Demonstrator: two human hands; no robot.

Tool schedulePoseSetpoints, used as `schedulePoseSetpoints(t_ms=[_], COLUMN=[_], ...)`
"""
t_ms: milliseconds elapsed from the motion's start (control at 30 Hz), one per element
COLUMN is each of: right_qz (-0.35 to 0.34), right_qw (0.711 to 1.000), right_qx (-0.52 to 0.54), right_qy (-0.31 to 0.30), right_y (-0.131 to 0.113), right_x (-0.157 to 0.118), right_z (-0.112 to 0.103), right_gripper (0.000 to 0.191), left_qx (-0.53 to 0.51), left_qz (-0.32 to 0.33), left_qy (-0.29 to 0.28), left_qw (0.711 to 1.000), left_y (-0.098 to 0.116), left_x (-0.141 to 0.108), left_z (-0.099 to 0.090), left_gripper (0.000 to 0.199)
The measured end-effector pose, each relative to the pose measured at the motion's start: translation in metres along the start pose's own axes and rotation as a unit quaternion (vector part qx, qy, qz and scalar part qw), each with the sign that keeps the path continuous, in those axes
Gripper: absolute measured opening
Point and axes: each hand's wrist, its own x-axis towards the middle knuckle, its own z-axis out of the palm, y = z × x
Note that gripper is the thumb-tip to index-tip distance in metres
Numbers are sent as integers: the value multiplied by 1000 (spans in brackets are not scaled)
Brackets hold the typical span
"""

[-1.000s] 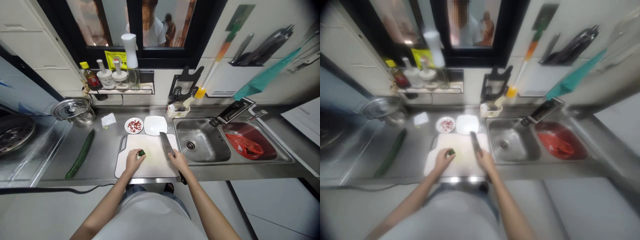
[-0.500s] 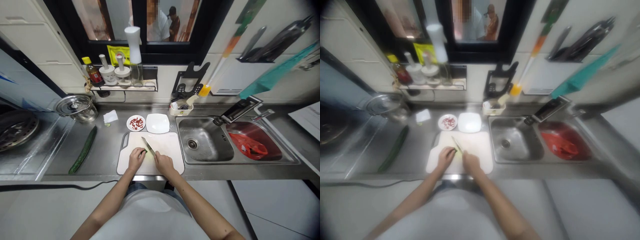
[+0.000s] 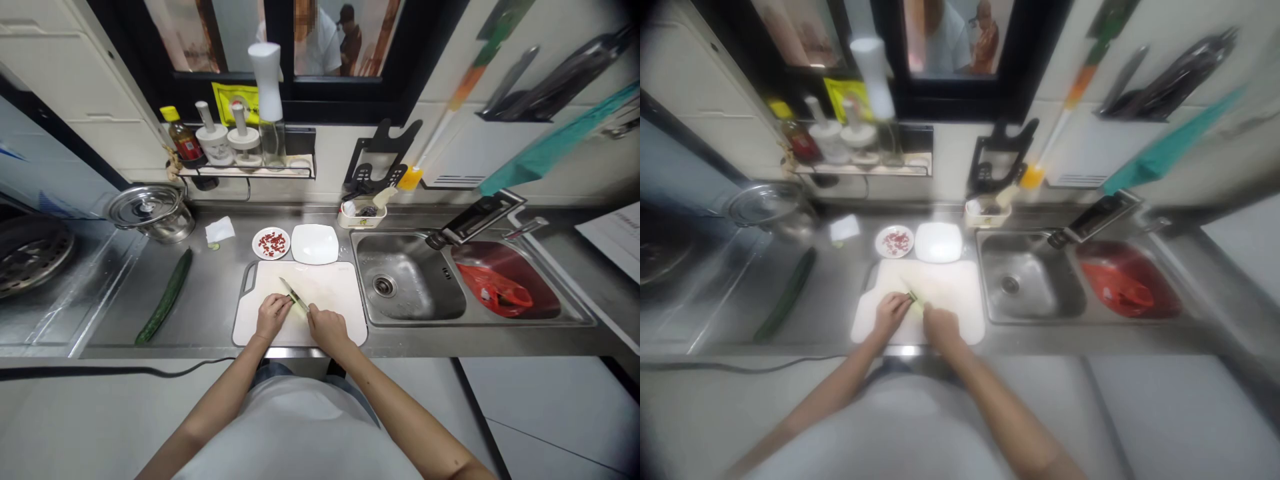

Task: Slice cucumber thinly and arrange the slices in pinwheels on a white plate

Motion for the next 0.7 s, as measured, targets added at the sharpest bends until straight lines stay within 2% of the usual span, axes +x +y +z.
schedulePoseSetpoints(t_ms=[367,567,700], right_qz=[-11,-14,-17], right_qw=[1000,999,1000], right_qx=[-3,-15,-17], right_qy=[7,-24,-19], right_y=[-4,-11,-14], right_x=[0,-1,-1], right_z=[7,12,16], right_gripper=[28,26,26], left_qx=[6,16,15], left_qz=[7,15,21], left_qy=[-18,-20,-22], left_qw=[1000,1000,999], left_y=[2,3,5], left_x=[1,1,2], left_z=[-1,-2,-4], left_gripper=[19,20,21])
